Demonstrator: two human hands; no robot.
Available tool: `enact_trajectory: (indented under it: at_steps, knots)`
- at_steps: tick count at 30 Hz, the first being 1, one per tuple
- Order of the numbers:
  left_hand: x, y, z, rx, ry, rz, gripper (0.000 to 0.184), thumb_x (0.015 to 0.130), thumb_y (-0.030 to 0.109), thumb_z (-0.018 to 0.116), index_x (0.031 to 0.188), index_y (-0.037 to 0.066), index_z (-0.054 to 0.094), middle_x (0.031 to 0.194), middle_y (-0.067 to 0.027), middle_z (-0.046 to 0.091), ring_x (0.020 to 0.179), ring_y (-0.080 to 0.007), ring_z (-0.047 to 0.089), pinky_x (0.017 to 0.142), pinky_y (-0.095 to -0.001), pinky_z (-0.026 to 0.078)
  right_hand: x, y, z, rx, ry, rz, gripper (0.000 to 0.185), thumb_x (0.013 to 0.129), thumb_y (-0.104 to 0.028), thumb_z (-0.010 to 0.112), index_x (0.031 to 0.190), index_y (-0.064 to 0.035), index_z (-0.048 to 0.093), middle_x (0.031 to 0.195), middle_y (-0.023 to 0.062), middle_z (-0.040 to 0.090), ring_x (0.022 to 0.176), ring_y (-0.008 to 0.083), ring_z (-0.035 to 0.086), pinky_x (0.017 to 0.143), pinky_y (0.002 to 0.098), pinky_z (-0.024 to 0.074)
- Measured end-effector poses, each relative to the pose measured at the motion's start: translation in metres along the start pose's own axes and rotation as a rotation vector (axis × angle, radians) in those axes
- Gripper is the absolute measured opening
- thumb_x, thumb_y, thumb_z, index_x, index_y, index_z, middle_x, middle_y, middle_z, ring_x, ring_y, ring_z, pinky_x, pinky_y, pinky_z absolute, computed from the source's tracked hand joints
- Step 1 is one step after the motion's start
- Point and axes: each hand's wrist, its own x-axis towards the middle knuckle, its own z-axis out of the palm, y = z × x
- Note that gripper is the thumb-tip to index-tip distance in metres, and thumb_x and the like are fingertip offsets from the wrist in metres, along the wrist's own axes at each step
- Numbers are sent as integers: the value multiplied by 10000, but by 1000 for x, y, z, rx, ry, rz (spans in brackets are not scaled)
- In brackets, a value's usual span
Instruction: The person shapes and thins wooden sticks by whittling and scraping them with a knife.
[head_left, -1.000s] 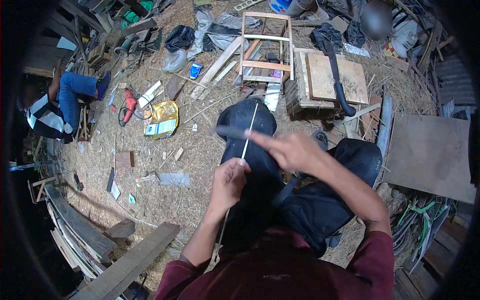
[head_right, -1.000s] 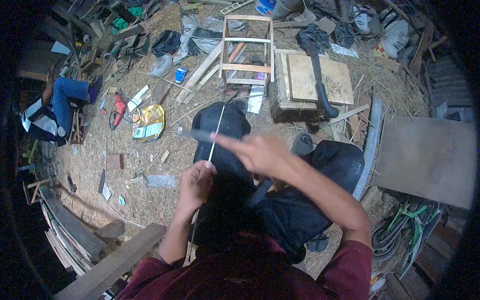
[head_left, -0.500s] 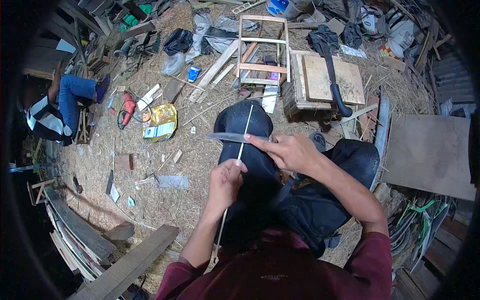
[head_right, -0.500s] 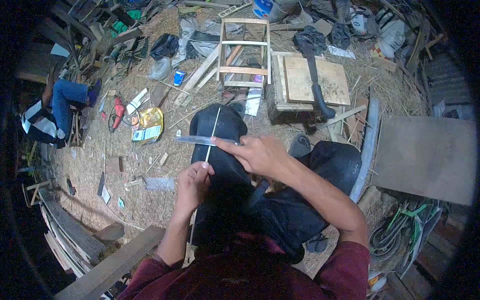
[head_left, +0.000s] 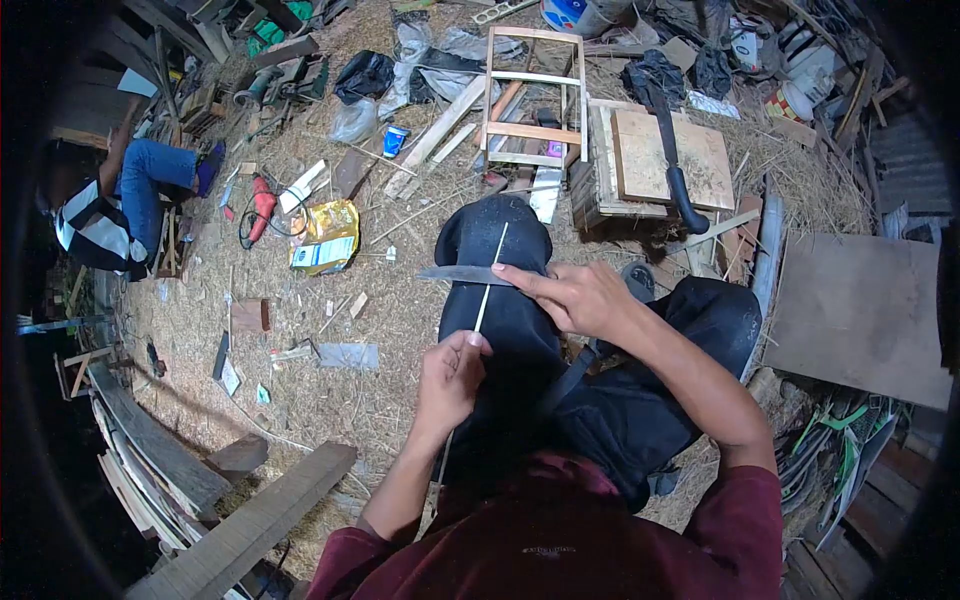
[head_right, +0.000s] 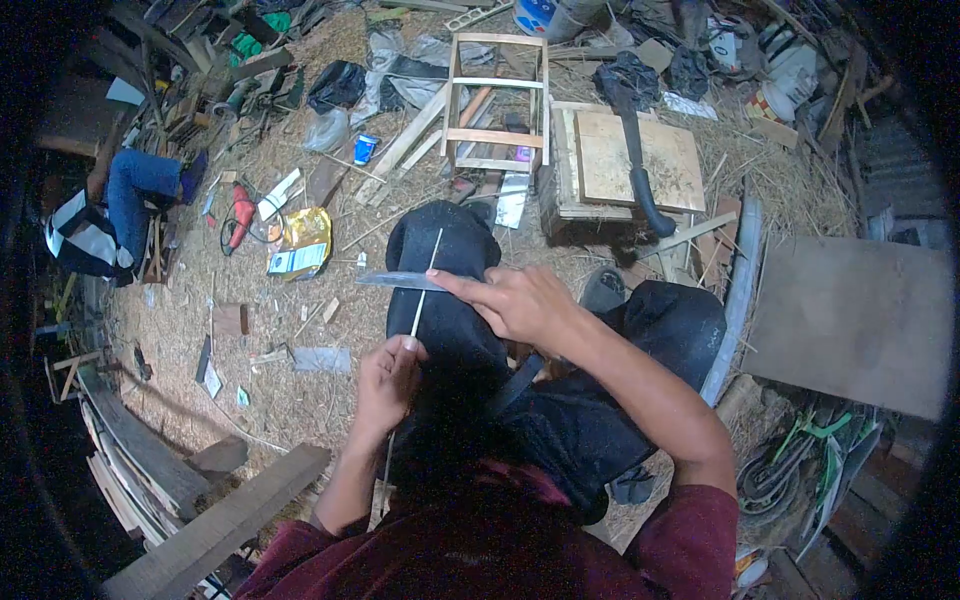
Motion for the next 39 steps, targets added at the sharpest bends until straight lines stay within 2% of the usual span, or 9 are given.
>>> enact_trajectory:
  at_steps: [7, 12, 16, 22, 25, 27, 32, 34, 39]
  knots:
    - [-34, -10, -6, 165, 55, -87, 375, 1066, 328, 471, 870, 41, 612, 560, 65, 406, 497, -23, 352, 467, -220, 258, 2, 6, 3, 76, 82, 66, 578, 903, -166, 645, 1439, -335, 510, 628, 110, 574, 534, 306, 591, 496, 422, 481]
    - [-1, 16, -1, -84, -12, -140, 327, 1050, 323, 495, 871, 70, 602, 551, 68, 389, 452, -41, 327, 425, -237, 244, 2, -3, -11, 110, -14, -1, 565, 909, -121, 632, 1437, -289, 524, 658, 143, 600, 564, 327, 600, 536, 424, 486]
    - [33, 22, 2, -351, -144, -154, 289, 1041, 323, 498, 888, 92, 580, 544, 78, 352, 418, -45, 287, 397, -238, 222, 4, -2, -3, 110, 22, 88, 537, 951, -202, 592, 1452, -361, 484, 627, 145, 581, 575, 338, 614, 540, 448, 503]
    - [9, 8, -13, -371, -197, -229, 279, 1045, 312, 494, 903, 87, 579, 539, 85, 354, 403, -36, 289, 380, -223, 207, 5, 1, -11, 187, 59, 150, 544, 903, -111, 622, 1428, -230, 540, 711, 189, 617, 640, 393, 603, 606, 450, 493]
    - [12, 8, -11, -390, -215, -184, 286, 1047, 301, 500, 917, 62, 591, 535, 74, 361, 411, -28, 280, 381, -214, 203, 5, 4, -14, 346, -1, 145, 518, 936, -144, 614, 1444, -122, 514, 863, 183, 697, 707, 331, 657, 689, 425, 502]
    - [20, 13, -8, -403, -249, -154, 283, 1051, 288, 488, 928, 56, 593, 531, 72, 365, 409, -26, 287, 379, -213, 210, 18, 7, -9, 412, 317, 64, 516, 967, -187, 602, 1452, -55, 484, 988, 154, 713, 794, 260, 664, 742, 412, 497]
    - [24, 24, 2, -295, -253, -108, 309, 1048, 312, 477, 907, 60, 586, 528, 78, 363, 395, -37, 288, 377, -220, 217, 50, 13, -30, 966, 346, 498, 324, 986, -305, 646, 1138, -19, 627, 719, -64, 519, 560, 10, 435, 478, 199, 320]
    - [27, 26, 3, -251, -268, -97, 297, 1050, 298, 469, 951, 47, 591, 540, 57, 407, 383, -42, 310, 364, -217, 241, 53, 18, -22, 970, 213, 553, 286, 978, -326, 661, 1068, -56, 633, 636, -95, 471, 467, 5, 367, 407, 215, 231]
    - [36, 35, 13, -229, -165, -6, 276, 1054, 211, 433, 1202, 10, 550, 674, -60, 601, 359, -62, 402, 338, -221, 310, 61, 20, -9, 970, 149, 557, 238, 965, -301, 684, 968, -63, 671, 606, -83, 488, 495, 4, 392, 431, 214, 272]
